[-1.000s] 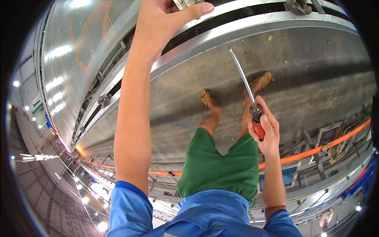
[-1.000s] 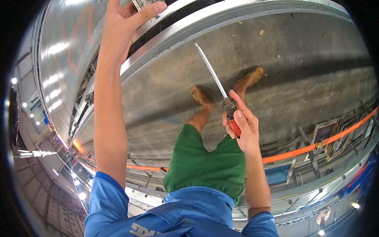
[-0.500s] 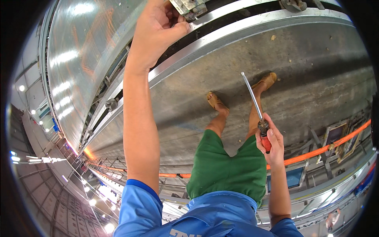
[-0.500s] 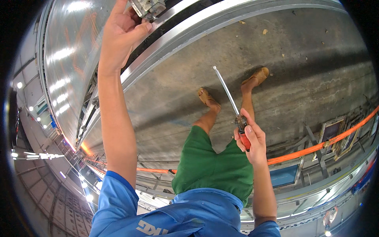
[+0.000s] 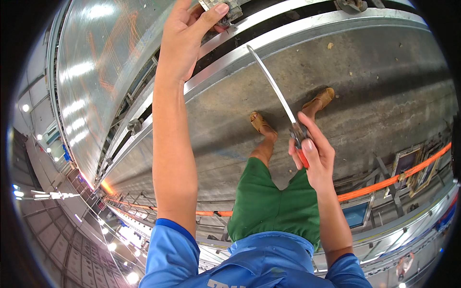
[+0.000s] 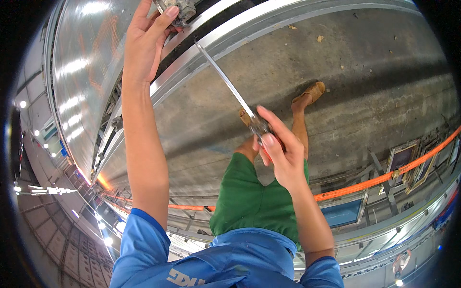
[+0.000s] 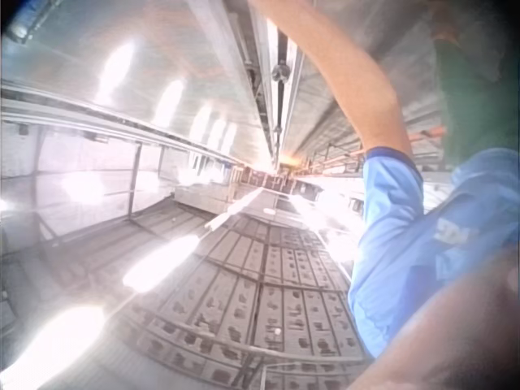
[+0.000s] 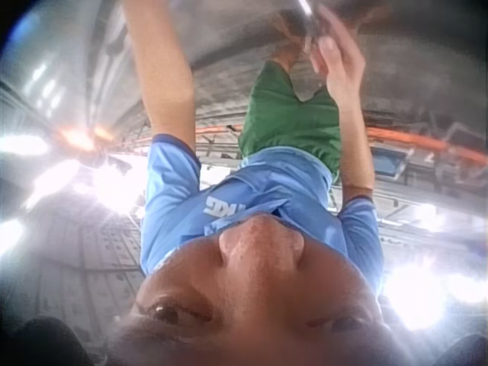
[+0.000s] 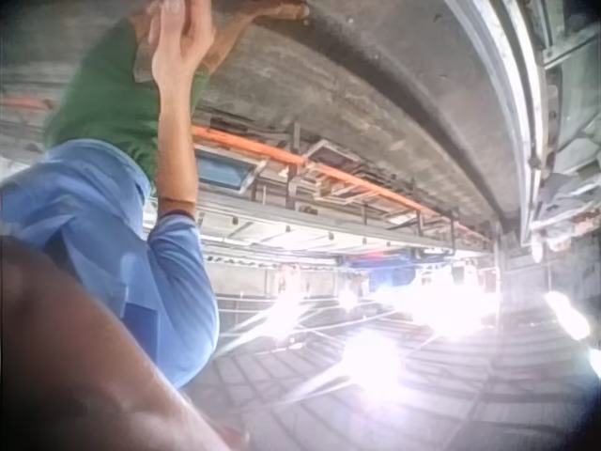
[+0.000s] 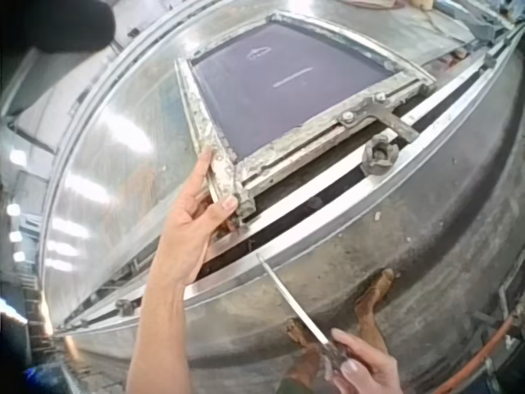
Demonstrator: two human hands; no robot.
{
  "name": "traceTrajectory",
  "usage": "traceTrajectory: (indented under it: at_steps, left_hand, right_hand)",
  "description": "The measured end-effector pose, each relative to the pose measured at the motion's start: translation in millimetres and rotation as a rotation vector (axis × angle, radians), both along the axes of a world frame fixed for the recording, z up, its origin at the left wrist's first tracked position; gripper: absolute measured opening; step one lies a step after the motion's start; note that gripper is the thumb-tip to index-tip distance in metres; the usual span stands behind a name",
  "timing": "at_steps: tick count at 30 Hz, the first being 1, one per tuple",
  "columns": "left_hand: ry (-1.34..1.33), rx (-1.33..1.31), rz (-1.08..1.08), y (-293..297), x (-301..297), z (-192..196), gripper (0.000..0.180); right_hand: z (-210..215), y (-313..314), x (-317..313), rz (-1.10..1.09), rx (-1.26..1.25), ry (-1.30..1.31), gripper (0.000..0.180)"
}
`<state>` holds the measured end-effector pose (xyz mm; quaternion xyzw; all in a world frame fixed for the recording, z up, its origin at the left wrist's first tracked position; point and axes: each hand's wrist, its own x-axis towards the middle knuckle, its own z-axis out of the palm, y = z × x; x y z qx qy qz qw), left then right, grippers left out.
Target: The person aligns a purple bag on a metal frame, uses a screwdriver to tighten clamps, and places a white paper template over the bag to check alignment. The person then removes the template and continues adjusting the bag and frame.
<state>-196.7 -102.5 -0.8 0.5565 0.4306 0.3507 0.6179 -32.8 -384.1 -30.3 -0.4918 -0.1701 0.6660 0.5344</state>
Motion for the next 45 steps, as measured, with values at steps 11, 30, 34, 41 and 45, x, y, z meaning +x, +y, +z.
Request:
traceTrajectory:
  at_steps: [11,30,34,41,45]
  left_hand:
    - [0.028,-0.062,0.023,-0.6,0.5,4.2,0.088]
    - [-0.066,0.016,0.137,-14.3,26.6,21.3,0.044]
    - [0.156,0.203,0.313,-1.0,35.5,-6.5,0.042]
    - [0.291,0.263,0.319,1.4,30.2,-10.7,0.04]
    - [0.363,0.228,0.352,-1.0,33.6,-4.7,0.039]
  right_hand:
    - [3.5,37.7,-20.6,-0.012,-0.045,-0.035,0.052]
    - [5.6,37.3,-27.5,-0.044,-0.091,0.224,0.054]
    - [0.5,37.8,-22.8,-0.027,-0.12,0.784,0.054]
    - [-13.1,37.7,-28.9,-0.08,-0.224,1.678,0.048]
    - [-16.8,38.8,-26.1,-0.075,-0.182,1.313,0.048]
